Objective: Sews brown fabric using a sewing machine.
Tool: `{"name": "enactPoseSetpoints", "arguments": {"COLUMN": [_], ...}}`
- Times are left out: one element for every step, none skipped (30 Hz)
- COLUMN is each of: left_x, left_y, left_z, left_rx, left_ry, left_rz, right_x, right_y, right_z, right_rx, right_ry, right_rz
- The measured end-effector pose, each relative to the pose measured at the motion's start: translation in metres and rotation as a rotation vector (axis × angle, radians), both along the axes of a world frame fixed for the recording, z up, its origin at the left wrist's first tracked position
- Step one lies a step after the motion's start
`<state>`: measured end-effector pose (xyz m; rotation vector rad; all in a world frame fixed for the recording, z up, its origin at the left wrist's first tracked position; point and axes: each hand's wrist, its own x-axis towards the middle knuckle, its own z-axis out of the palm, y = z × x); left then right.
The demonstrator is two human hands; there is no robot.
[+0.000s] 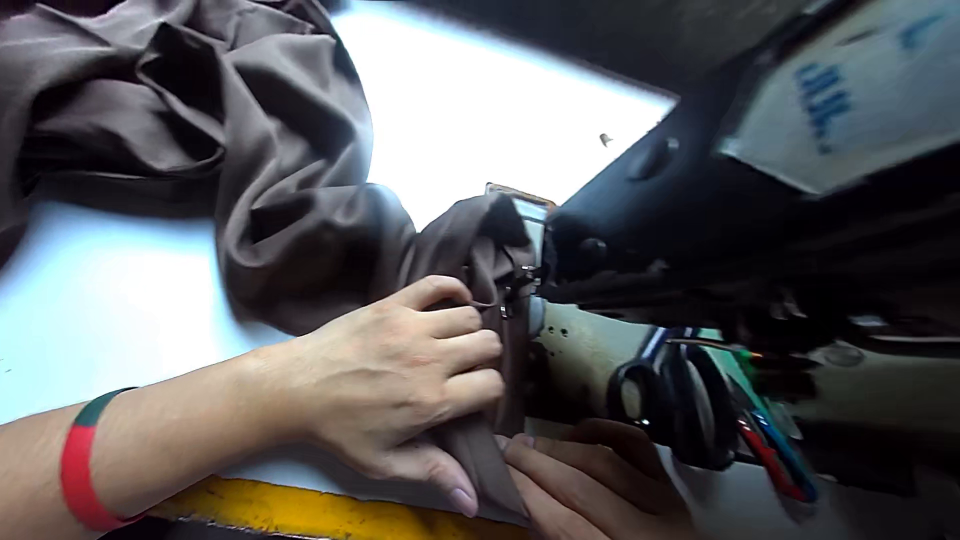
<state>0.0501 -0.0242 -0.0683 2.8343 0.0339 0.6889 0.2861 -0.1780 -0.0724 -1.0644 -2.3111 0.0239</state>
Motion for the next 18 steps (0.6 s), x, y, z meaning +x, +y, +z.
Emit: {"name": "enactPoseSetpoints", "arguments": {"left_x": [0.000,0.000,-0.001,-0.001,-0.002,-0.002,-0.002,-0.002,-0.002,-0.001,0.000,0.000,0.000,0.000,0.000,0.000,0.000,-0.001], "left_y": [0.000,0.000,0.000,0.000,0.000,0.000,0.000,0.000,-0.001,-0.001,-0.002,-0.002,-0.002,-0.002,-0.002,-0.001,-0.001,0.000], "left_z": [-0.001,-0.001,-0.002,-0.002,-0.002,-0.002,-0.001,0.001,0.001,0.002,0.001,0.001,-0.001,-0.003,-0.004,-0.005,-0.005,-0.005], "left_rx": [0.012,0.022,0.031,0.034,0.037,0.041,0.047,0.049,0.047,0.047,0.056,0.075,0.095,0.107,0.108,0.110,0.114,0.120], "left_ry": [0.006,0.010,0.013,0.021,0.024,0.029,0.034,0.045,0.057,0.072,0.103,0.135,0.154,0.163,0.170,0.178,0.188,0.199], "left_rz": [0.002,0.004,0.006,0.008,0.010,0.014,0.021,0.031,0.039,0.044,0.051,0.055,0.054,0.045,0.035,0.027,0.021,0.017], "right_x": [0.000,-0.001,-0.001,-0.002,-0.002,-0.002,-0.002,-0.002,-0.002,-0.002,-0.002,-0.003,-0.004,-0.004,-0.005,-0.005,-0.005,-0.006], "right_y": [-0.001,-0.002,-0.003,-0.004,-0.005,-0.005,-0.004,-0.002,-0.001,-0.001,0.000,0.000,0.001,0.001,0.002,0.002,0.001,0.001], "right_z": [0.000,0.001,0.002,0.002,0.002,0.001,-0.001,-0.003,-0.005,-0.007,-0.008,-0.009,-0.009,-0.010,-0.010,-0.010,-0.011,-0.011], "right_rx": [0.034,0.070,0.097,0.119,0.132,0.133,0.124,0.110,0.097,0.089,0.080,0.071,0.066,0.067,0.068,0.068,0.068,0.067], "right_ry": [-0.005,-0.017,-0.033,-0.045,-0.049,-0.046,-0.031,-0.009,0.006,0.014,0.018,0.015,0.013,0.006,-0.003,-0.010,-0.010,-0.009], "right_rz": [-0.003,-0.010,-0.018,-0.026,-0.032,-0.028,-0.014,0.000,0.008,0.011,0.012,0.013,0.015,0.012,0.012,0.011,0.011,0.010]}}
